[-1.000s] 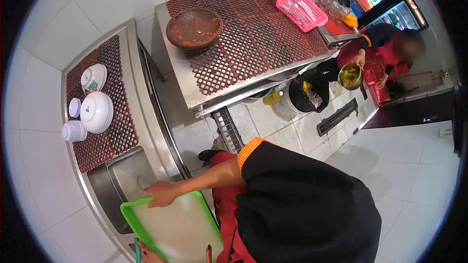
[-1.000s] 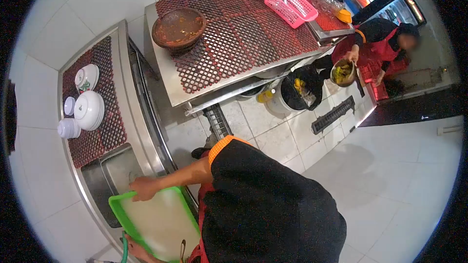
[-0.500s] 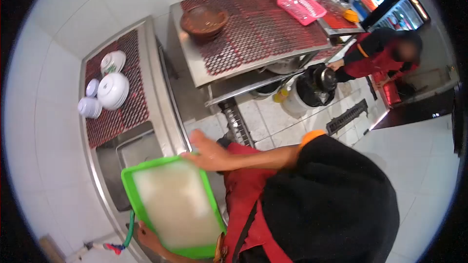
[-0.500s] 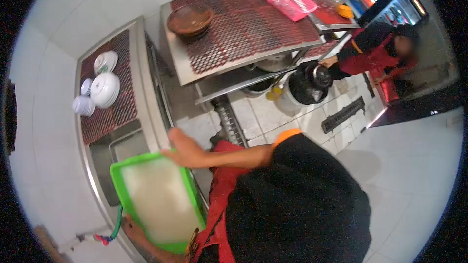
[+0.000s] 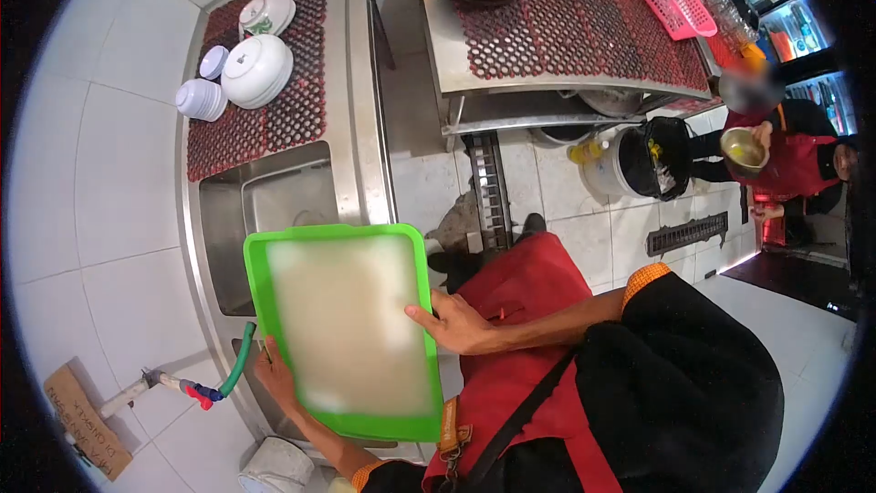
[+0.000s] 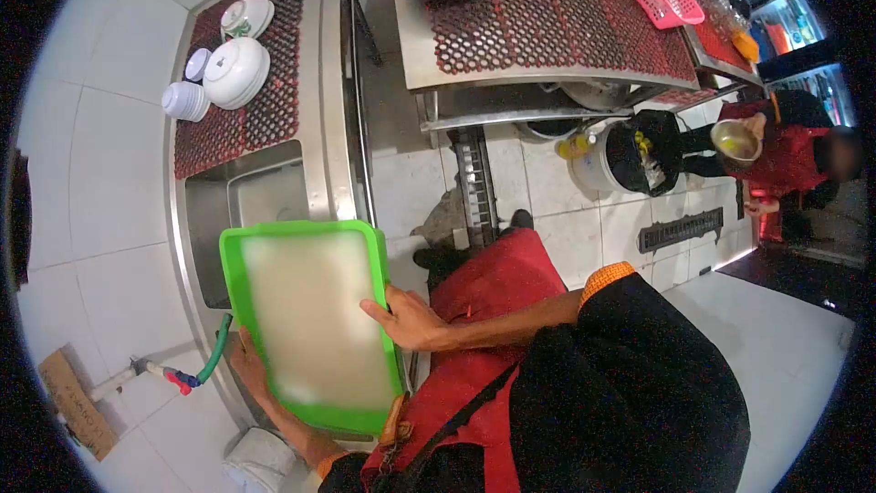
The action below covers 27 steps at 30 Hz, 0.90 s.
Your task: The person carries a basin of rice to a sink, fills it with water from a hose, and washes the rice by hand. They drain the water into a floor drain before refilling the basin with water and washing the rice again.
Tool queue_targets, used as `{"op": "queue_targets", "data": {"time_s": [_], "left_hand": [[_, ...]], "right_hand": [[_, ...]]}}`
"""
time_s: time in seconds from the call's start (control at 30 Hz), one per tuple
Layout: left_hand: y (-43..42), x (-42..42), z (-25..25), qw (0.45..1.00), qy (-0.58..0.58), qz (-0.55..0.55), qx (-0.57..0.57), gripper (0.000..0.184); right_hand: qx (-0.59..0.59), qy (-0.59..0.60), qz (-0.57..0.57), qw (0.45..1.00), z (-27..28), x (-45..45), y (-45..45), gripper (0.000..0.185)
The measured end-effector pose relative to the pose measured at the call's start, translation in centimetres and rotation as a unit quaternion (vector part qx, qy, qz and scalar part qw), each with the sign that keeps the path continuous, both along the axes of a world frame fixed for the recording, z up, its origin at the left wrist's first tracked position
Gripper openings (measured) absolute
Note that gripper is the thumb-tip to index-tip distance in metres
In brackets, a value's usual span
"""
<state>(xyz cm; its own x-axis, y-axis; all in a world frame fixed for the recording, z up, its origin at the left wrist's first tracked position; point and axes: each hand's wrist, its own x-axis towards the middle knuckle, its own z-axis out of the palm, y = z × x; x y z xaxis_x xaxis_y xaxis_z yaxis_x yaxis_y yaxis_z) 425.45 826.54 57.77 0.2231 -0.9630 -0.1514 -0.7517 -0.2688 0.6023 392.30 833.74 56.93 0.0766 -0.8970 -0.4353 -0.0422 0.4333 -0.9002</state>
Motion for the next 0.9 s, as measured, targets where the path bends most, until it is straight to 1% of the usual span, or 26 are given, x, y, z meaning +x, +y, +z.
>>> {"op": "queue_targets", "data": {"time_s": [0.13, 0.2, 0.23, 0.3, 0.33, 0.37, 0.4, 0.47, 0.5, 0.53, 0.6, 0.63, 0.67, 0.7, 0.73, 0.8, 0.9], "left_hand": [[0.4, -1.0, -0.8, 1.000, -0.010, 0.020, -0.011, 0.049], [0.6, -2.3, -0.7, 0.996, 0.069, 0.039, -0.028, 0.049], [0.6, -3.8, -0.1, 0.997, 0.064, 0.039, -0.027, 0.049], [0.8, -7.1, 0.8, 0.991, 0.112, 0.045, -0.049, 0.050], [0.8, -8.0, 0.6, 0.992, 0.110, 0.042, -0.050, 0.050], [1.0, -8.7, 0.3, 0.992, 0.112, 0.035, -0.035, 0.049], [1.2, -9.6, 0.0, 0.993, 0.115, 0.028, -0.021, 0.049], [1.4, -14.7, 1.4, 0.993, 0.109, 0.028, -0.034, 0.049], [1.5, -17.3, 1.8, 0.993, 0.102, 0.030, -0.046, 0.048], [1.6, -19.0, 1.8, 0.993, 0.100, 0.036, -0.053, 0.048], [2.1, -21.9, 1.9, 0.995, 0.097, 0.030, -0.012, 0.046], [2.1, -23.3, 1.6, 0.994, 0.095, 0.043, -0.026, 0.046], [2.1, -24.6, 0.9, 0.995, 0.095, 0.005, -0.033, 0.045], [2.1, -26.0, 0.5, 0.994, 0.095, -0.036, -0.039, 0.045], [2.4, -27.6, 0.7, 0.994, 0.094, -0.027, -0.048, 0.045], [2.5, -31.4, 0.6, 0.992, 0.111, -0.061, 0.018, 0.044], [3.2, -35.3, -3.6, 0.989, 0.121, -0.091, 0.009, 0.046]], "right_hand": [[-0.008, 0.001, -0.046, 0.999, -0.4, -1.9, -0.1, 0.038], [-0.013, 0.003, -0.052, 0.999, -0.4, -3.6, -0.3, 0.036], [-0.022, 0.008, -0.060, 0.998, -0.3, -4.5, -0.4, 0.034], [-0.030, 0.004, -0.071, 0.997, 0.4, -6.8, -0.7, 0.032], [-0.040, 0.007, -0.084, 0.996, 0.4, -8.0, -0.8, 0.030], [-0.042, 0.003, -0.109, 0.993, -0.2, -8.9, -0.6, 0.025], [-0.042, 0.002, -0.111, 0.993, -0.1, -10.1, -0.6, 0.025], [-0.081, 0.010, -0.167, 0.983, 0.8, -13.2, -0.8, 0.023], [-0.070, 0.004, -0.189, 0.979, 1.1, -14.7, -0.7, 0.023], [-0.076, 0.001, -0.182, 0.980, 0.9, -16.2, -0.3, 0.023], [-0.048, 0.051, -0.204, 0.976, 0.3, -19.5, 0.5, 0.024], [-0.068, 0.057, -0.218, 0.972, 0.0, -21.1, 1.0, 0.025], [-0.088, 0.062, -0.233, 0.967, -0.3, -22.7, 1.5, 0.026], [-0.079, 0.058, -0.244, 0.965, -0.7, -24.2, 2.0, 0.027], [-0.074, 0.034, -0.260, 0.962, -1.0, -25.7, 2.5, 0.028], [-0.082, 0.048, -0.271, 0.958, -1.3, -28.9, 3.6, 0.029], [-0.079, 0.074, -0.297, 0.949, -3.4, -32.9, 5.5, 0.031]]}}
